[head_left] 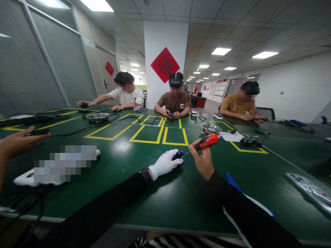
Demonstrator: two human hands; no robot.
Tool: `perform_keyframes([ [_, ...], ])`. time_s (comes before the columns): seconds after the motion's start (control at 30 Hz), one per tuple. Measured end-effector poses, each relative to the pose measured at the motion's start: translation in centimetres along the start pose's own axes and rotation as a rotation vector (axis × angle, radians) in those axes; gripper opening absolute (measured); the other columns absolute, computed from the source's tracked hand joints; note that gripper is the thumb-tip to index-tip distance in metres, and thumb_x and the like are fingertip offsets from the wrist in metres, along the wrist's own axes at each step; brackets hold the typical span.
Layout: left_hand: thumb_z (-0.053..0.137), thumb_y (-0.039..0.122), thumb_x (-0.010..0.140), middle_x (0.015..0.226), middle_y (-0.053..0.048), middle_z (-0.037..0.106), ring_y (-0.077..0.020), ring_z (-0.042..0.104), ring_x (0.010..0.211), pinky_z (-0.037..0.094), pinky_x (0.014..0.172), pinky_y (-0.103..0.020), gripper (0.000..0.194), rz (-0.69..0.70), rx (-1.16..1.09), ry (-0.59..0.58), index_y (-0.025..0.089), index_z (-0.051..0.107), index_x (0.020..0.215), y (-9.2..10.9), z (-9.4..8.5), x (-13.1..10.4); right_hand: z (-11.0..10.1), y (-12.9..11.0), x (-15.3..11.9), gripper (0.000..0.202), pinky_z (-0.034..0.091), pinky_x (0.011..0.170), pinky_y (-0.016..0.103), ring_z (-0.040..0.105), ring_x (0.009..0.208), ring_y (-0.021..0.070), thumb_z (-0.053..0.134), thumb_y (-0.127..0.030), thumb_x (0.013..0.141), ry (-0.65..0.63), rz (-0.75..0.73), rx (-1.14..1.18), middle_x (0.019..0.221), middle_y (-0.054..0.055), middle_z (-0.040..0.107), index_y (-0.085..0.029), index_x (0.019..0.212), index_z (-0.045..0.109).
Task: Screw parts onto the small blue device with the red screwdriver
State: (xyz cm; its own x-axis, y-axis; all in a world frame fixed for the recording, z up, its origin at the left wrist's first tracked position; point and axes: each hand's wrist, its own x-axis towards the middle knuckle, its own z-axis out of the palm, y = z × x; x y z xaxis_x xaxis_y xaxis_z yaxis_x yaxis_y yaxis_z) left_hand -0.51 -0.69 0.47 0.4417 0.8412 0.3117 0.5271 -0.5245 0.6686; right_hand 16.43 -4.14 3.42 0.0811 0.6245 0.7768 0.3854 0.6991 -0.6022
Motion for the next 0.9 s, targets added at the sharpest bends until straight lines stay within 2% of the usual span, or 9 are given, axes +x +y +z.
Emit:
perform_keyframes([
  [0.07,0.055,0.042,0.079,0.082,-0.002,0.065,-0.0167,0.059,0.068,0.045,0.065,-0.027,0.032,-0.009,-0.018,-0.009,0.019,0.060,0.100,0.0,0.0,0.0,0.1,0.2,-0.2,0.016,0.041,0.073,0.030,0.054,0.074,0.0158,0.054,-0.031,0.086,-0.022,0.045,0.039,0.075,0.000,0.056,-0.019,0.077,0.060],
  [0.13,0.054,0.042,0.079,0.081,-0.002,0.065,-0.0163,0.059,0.065,0.046,0.064,-0.027,0.033,-0.023,-0.037,-0.021,0.019,0.060,0.103,0.0,0.0,-0.1,0.2,0.7,-0.4,0.022,0.040,0.065,0.028,0.051,0.066,0.0137,0.050,-0.034,0.088,0.019,0.095,0.111,0.071,-0.001,0.054,-0.019,0.076,0.060],
  [0.3,0.053,0.044,0.080,0.082,-0.002,0.066,-0.0158,0.059,0.060,0.048,0.064,-0.029,0.039,-0.052,-0.056,-0.032,0.019,0.058,0.109,-0.3,0.4,-0.1,0.5,2.5,0.0,0.032,0.036,0.052,0.024,0.045,0.052,0.0096,0.047,-0.043,0.088,0.307,0.275,0.398,0.059,-0.003,0.049,-0.018,0.073,0.059],
  [0.37,0.055,0.045,0.079,0.088,-0.003,0.066,-0.0170,0.061,0.066,0.049,0.069,-0.031,0.043,-0.038,-0.067,-0.012,0.019,0.057,0.114,-0.5,0.5,-0.1,0.4,3.2,0.3,0.035,0.034,0.048,0.022,0.042,0.048,0.0086,0.049,-0.046,0.086,0.399,0.358,0.525,0.052,-0.005,0.044,-0.017,0.068,0.057],
  [0.47,0.065,0.042,0.073,0.108,-0.006,0.063,-0.0217,0.061,0.093,0.047,0.087,-0.035,0.056,0.059,-0.071,0.041,0.020,0.052,0.123,-0.7,0.6,0.0,0.1,4.1,0.6,0.039,0.032,0.043,0.020,0.039,0.043,0.0069,0.052,-0.050,0.083,0.492,0.468,0.681,0.047,-0.007,0.039,-0.017,0.063,0.052],
  [0.57,0.072,0.041,0.066,0.124,-0.008,0.056,-0.0247,0.052,0.114,0.040,0.100,-0.037,0.069,0.151,-0.058,0.098,0.022,0.049,0.129,-0.8,0.4,0.2,-0.1,4.4,0.7,0.041,0.031,0.041,0.019,0.037,0.040,0.0061,0.052,-0.055,0.080,0.529,0.561,0.774,0.044,-0.008,0.034,-0.018,0.061,0.049],
  [0.67,0.071,0.038,0.068,0.126,-0.007,0.056,-0.0243,0.053,0.115,0.039,0.102,-0.038,0.066,0.130,-0.058,0.108,0.023,0.049,0.129,-1.0,0.3,0.3,-0.1,4.6,0.5,0.043,0.031,0.039,0.019,0.035,0.037,0.0058,0.050,-0.057,0.079,0.530,0.654,0.809,0.042,-0.010,0.031,-0.019,0.060,0.046],
  [0.8,0.062,0.022,0.073,0.120,-0.005,0.060,-0.0210,0.057,0.110,0.042,0.101,-0.036,0.065,0.125,-0.083,0.062,0.025,0.042,0.134,-1.2,0.6,0.3,-0.2,4.9,0.4,0.044,0.031,0.038,0.019,0.035,0.036,0.0056,0.049,-0.058,0.079,0.526,0.756,0.861,0.041,-0.010,0.031,-0.019,0.058,0.044],
  [0.9,0.067,0.022,0.067,0.134,-0.010,0.049,-0.0237,0.048,0.123,0.035,0.107,-0.039,0.079,0.174,-0.061,0.094,0.021,0.035,0.139,-1.2,0.7,0.3,-0.3,5.1,0.5,0.043,0.031,0.038,0.019,0.035,0.036,0.0060,0.047,-0.058,0.079,0.507,0.757,0.863,0.041,-0.010,0.031,-0.020,0.059,0.043],
])
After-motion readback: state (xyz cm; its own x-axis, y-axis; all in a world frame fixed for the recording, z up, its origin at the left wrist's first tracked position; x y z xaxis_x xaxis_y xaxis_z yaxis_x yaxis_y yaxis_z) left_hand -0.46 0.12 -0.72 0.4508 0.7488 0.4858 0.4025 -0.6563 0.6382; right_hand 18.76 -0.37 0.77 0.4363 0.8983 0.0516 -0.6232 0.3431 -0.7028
